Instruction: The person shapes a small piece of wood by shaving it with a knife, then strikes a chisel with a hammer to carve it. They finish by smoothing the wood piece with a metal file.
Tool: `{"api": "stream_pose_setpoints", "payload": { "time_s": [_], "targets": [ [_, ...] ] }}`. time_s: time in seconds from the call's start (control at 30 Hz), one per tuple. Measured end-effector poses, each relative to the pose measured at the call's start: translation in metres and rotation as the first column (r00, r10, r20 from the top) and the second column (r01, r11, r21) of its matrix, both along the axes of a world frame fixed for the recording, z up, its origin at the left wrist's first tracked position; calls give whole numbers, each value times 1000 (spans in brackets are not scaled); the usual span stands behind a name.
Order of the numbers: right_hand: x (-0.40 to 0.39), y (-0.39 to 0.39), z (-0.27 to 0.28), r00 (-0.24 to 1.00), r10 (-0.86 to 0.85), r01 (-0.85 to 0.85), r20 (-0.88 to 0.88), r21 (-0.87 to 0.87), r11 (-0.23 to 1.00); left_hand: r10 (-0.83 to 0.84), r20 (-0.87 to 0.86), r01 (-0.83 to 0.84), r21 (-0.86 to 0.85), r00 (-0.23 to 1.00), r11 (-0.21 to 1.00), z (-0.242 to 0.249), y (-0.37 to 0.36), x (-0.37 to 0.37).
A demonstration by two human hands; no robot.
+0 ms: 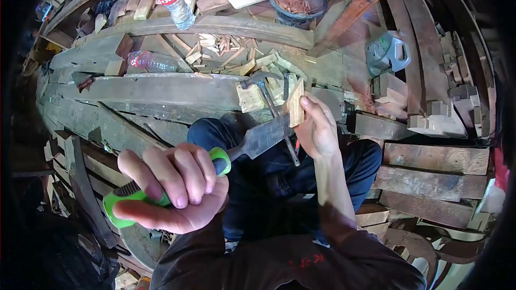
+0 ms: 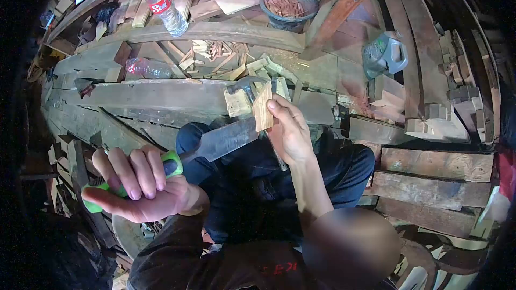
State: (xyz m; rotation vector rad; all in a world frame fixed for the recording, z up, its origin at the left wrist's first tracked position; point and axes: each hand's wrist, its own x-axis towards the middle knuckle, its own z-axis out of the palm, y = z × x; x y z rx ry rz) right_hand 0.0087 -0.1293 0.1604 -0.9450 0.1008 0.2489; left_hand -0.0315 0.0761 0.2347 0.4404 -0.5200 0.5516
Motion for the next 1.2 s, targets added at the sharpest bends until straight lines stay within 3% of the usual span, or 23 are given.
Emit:
{"api": "stream_pose_setpoints", "payload": {
  "time_s": [0.2, 0.33, 0.43, 0.5, 0.57, 0.63, 0.7, 0.77, 0.8, 0.83, 0.9, 0.97, 1.03, 1.2],
  "targets": [
    [0, 6, 0, 998, -56, 56, 7, -30, 998, 97, 26, -98, 36, 995, 995, 2, -11, -6],
    [9, -11, -14, 986, -140, 151, -94, 125, 981, 196, 40, -198, 52, 980, 979, 7, -2, -13],
    [8, -18, -8, 977, -75, 124, -202, 243, 962, 210, -111, -185, 200, 971, 962, 8, 14, 9],
    [6, -18, -4, 976, -20, 86, -218, 296, 951, 383, -504, -275, 277, 774, 921, -9, 21, 44],
    [5, -13, 6, 972, -3, 76, -236, 302, 950, 522, -506, -190, 569, 686, 800, -42, 28, 89],
    [4, -12, 7, 971, 25, 67, -236, 372, 926, 766, -338, -110, 878, 547, 465, -112, 43, 136],
    [2, -11, 10, 968, 43, 64, -246, 410, 910, 826, -57, -107, 984, 560, 141, -158, 45, 161],
    [1, -13, 9, 971, 70, 42, -228, 453, 890, 771, 181, -191, 978, 610, -78, -198, 43, 175],
    [1, -13, 10, 968, 74, 44, -239, 455, 889, 736, 51, -19, 999, 675, -51, -190, 36, 169],
    [0, -13, 10, 965, 80, 45, -250, 459, 887, 733, 17, 141, 978, 680, -153, -198, 37, 174],
    [2, -13, 7, 961, 66, 65, -270, 448, 892, 642, 71, 91, 972, 764, -216, -220, 40, 187],
    [4, -13, 4, 953, 65, 79, -297, 449, 890, 607, 44, 171, 941, 793, -291, -253, 39, 201],
    [5, -14, 3, 947, 42, 102, -320, 418, 903, 557, 24, 235, 891, 830, -389, -256, 25, 201],
    [2, -11, 9, 939, 0, 136, -343, 373, 918, 526, -5, 258, 876, 850, -408, -274, 19, 200]
  ]
}}
